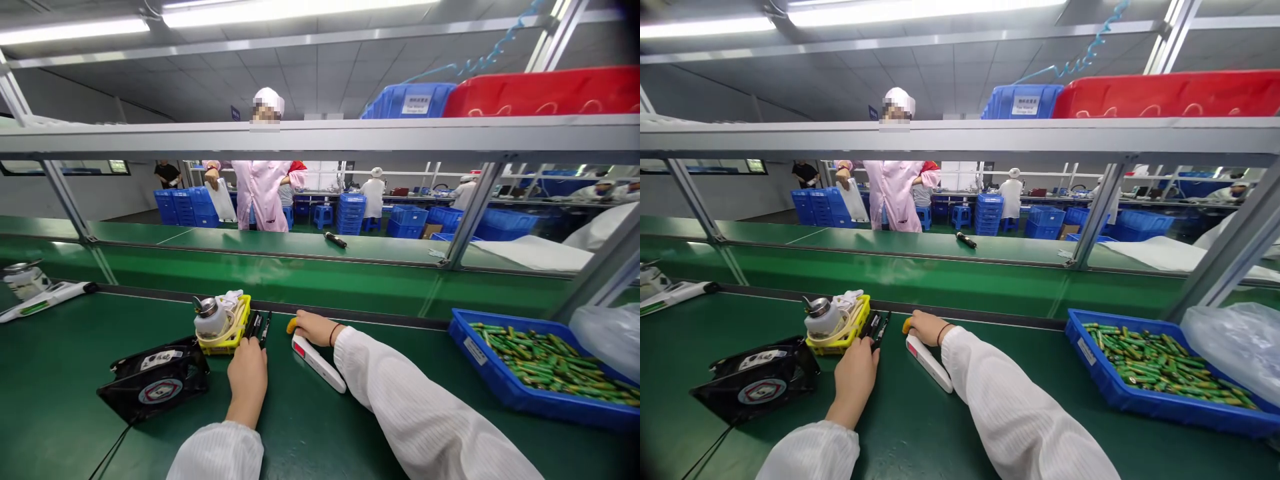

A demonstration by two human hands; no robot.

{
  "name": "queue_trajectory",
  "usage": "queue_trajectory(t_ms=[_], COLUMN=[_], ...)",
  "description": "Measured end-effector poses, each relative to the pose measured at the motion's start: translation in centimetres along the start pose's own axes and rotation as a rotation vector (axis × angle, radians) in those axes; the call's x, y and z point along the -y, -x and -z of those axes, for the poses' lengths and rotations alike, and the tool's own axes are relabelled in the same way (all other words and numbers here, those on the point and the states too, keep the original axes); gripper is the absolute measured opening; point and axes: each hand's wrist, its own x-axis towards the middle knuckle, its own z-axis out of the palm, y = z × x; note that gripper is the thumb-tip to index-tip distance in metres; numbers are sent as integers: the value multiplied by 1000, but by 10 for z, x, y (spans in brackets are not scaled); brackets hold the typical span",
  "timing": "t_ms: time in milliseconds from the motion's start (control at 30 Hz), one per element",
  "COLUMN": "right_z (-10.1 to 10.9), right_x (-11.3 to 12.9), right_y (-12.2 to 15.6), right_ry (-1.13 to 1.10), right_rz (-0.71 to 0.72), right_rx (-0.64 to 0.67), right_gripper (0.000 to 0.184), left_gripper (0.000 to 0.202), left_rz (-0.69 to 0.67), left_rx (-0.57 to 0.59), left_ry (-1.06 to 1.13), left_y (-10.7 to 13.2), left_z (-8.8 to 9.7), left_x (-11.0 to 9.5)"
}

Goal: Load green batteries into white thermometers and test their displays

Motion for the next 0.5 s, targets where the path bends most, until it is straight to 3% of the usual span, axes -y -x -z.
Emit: queue_trajectory(t_ms=[100, 233, 367, 500], right_z=[2, -1, -11, -12], right_x=[-7, -2, 21, 42], right_y=[14, 34, 45, 52], right_ry=[-142, -359, -629, -839], right_rz=[-16, -63, -91, -135], right_rx=[-53, -228, -270, -299], right_gripper=[13, 14, 34, 38], left_gripper=[11, 24, 24, 22], left_rz=[3, -84, -286, -352], left_rx=[-22, -34, 92, 240], left_ry=[75, 307, 554, 759], left_y=[0, 3, 16, 28], left_z=[3, 6, 7, 8], left_x=[-2, -11, -29, -40])
